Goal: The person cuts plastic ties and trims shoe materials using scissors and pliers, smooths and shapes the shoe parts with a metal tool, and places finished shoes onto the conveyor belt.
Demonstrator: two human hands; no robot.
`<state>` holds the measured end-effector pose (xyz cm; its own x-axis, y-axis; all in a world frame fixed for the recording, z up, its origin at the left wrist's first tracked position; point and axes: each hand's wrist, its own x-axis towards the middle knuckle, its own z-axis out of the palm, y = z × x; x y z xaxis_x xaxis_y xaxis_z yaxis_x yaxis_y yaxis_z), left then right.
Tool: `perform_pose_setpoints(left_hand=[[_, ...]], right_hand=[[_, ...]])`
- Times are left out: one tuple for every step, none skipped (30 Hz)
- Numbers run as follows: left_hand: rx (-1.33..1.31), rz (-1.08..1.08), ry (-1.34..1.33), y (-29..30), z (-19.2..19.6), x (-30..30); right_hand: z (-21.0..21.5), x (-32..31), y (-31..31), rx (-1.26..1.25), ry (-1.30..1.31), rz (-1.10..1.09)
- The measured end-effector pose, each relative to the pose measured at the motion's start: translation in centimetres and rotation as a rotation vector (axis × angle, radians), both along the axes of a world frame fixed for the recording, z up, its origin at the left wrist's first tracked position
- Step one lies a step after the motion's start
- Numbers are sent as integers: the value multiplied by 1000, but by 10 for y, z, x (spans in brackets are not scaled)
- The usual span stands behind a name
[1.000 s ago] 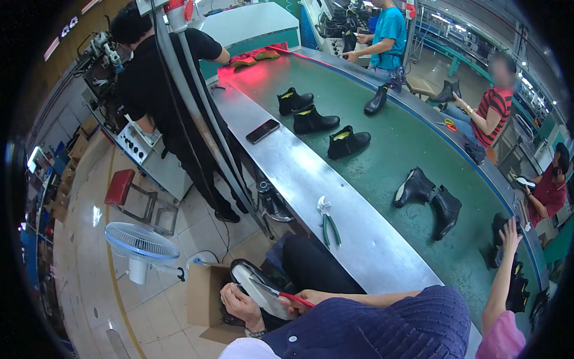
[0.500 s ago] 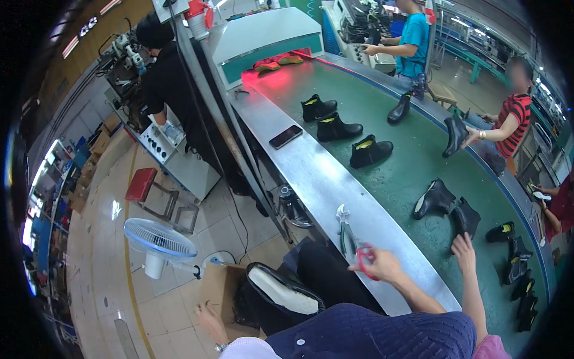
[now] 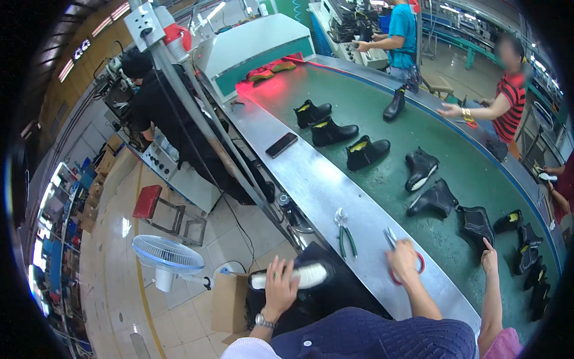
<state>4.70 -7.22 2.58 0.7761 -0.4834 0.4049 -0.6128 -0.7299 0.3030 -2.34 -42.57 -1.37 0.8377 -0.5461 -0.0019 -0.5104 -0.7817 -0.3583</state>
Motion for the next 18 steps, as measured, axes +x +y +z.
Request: perform_pose_setpoints(left_hand=[[54, 31, 44, -7, -2, 14], [107, 65, 87, -10, -2, 30], [28, 56, 302, -13, 5, 49], [-54, 58, 513, -10, 12, 67], [-136, -12, 555, 3, 7, 84], [-218, -84, 595, 13, 1, 99], [-249, -73, 675, 15, 8, 106], [-280, -62, 756, 14, 12, 108], [-304, -103, 602, 16, 9, 107], [-303, -98, 599, 17, 5, 108], [-271, -39, 503, 16, 0, 107], [-240, 21, 412, 14, -3, 103], [-218, 23, 189, 8, -7, 101], [-219, 26, 201, 9, -10, 100], [-69, 94, 239, 6, -10, 99], [82, 166, 277, 6, -10, 98], [60, 152, 198, 6, -13, 101], [38, 199, 201, 6, -16, 104]], right_hand=[[3, 16, 7, 64, -63, 40], [-19, 34, 12, 59, -120, 90], [-16, 53, 22, 137, -64, 139], [-21, 72, 35, 106, -57, 165], [-28, 88, 48, 74, -52, 194], [-31, 102, 60, 61, 7, 187], [-34, 112, 66, 48, 60, 175], [-36, 114, 65, 45, 65, 171], [-37, 121, 70, 89, 96, 180], [-40, 125, 74, 132, 129, 189], [-47, 127, 73, 157, 134, 218], [-46, 127, 75, 158, 140, 222], [-46, 128, 76, 146, 157, 222], [-46, 129, 78, 132, 178, 220], [-48, 130, 77, 94, 156, 256], [-46, 131, 78, 91, 175, 262], [-44, 133, 78, 76, 166, 301], [-43, 132, 77, 62, 161, 342]])
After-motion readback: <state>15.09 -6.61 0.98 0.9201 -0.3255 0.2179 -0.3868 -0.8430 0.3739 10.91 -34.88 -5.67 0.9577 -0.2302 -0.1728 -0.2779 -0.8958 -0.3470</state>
